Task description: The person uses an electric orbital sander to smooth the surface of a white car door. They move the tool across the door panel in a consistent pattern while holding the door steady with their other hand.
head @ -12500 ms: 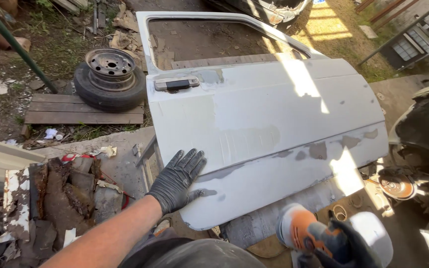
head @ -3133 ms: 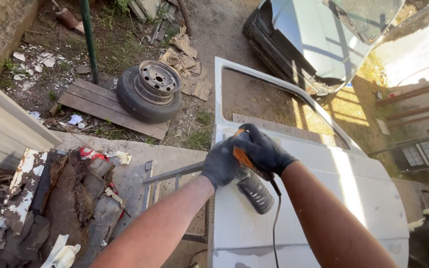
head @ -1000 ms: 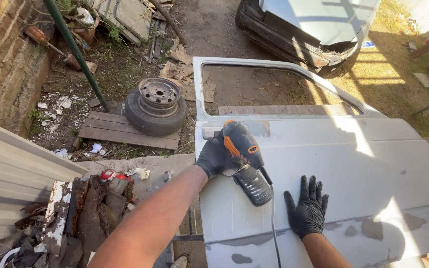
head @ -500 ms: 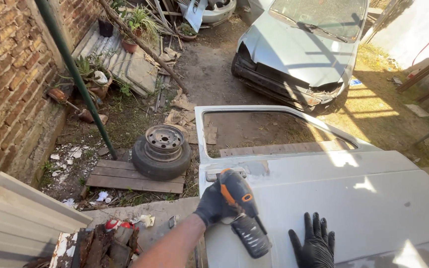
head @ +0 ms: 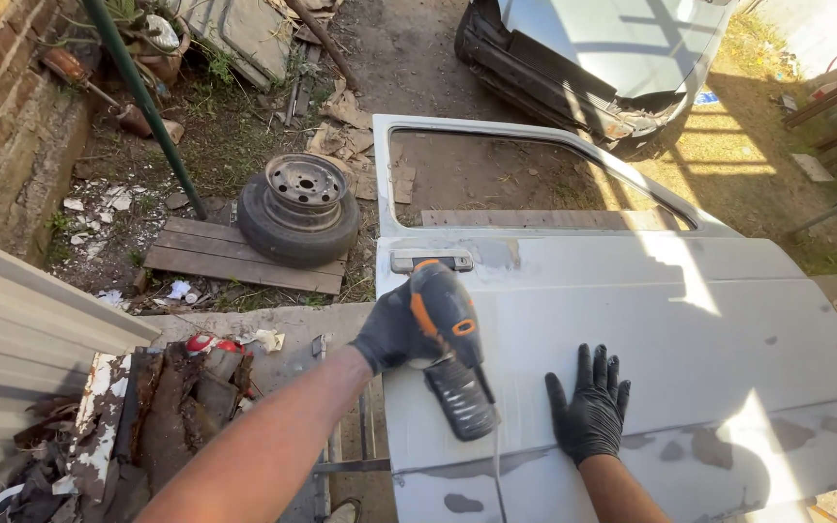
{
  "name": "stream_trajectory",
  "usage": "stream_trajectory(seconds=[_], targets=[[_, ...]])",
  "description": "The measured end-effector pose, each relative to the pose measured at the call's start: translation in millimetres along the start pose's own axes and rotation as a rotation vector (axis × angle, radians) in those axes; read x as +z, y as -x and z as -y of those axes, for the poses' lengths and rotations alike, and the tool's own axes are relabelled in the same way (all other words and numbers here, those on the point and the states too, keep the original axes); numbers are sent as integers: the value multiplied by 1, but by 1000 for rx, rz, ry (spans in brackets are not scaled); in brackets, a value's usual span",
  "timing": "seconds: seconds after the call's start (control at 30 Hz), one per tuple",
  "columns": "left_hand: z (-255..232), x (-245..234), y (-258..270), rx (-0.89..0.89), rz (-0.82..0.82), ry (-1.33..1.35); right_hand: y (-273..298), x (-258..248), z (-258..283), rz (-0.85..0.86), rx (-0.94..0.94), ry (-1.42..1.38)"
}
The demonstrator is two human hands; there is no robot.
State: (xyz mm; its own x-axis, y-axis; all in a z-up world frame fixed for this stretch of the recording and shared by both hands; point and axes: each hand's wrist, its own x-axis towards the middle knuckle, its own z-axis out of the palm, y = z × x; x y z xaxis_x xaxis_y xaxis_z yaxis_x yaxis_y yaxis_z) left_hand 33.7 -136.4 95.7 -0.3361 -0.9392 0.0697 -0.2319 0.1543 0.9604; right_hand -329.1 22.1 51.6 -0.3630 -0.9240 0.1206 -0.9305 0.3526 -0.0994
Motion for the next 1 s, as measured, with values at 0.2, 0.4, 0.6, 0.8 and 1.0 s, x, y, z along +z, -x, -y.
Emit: stream_trajectory(seconds=[0.2, 0.4, 0.6, 0.8, 1.0], targets=[[32, 23, -54, 195, -24, -291, 0, -1, -2, 18, -6, -7], [42, -26, 35, -70, 30, 316, 0, -3, -1, 6, -10, -7], [14, 10, -16, 130, 58, 24, 0, -5, 1, 38, -1, -11], [8, 9, -50, 142, 18, -71, 3, -11, 4, 35, 3, -33], [12, -40, 50, 21, 60, 298, 0, -5, 4, 3, 14, -30]])
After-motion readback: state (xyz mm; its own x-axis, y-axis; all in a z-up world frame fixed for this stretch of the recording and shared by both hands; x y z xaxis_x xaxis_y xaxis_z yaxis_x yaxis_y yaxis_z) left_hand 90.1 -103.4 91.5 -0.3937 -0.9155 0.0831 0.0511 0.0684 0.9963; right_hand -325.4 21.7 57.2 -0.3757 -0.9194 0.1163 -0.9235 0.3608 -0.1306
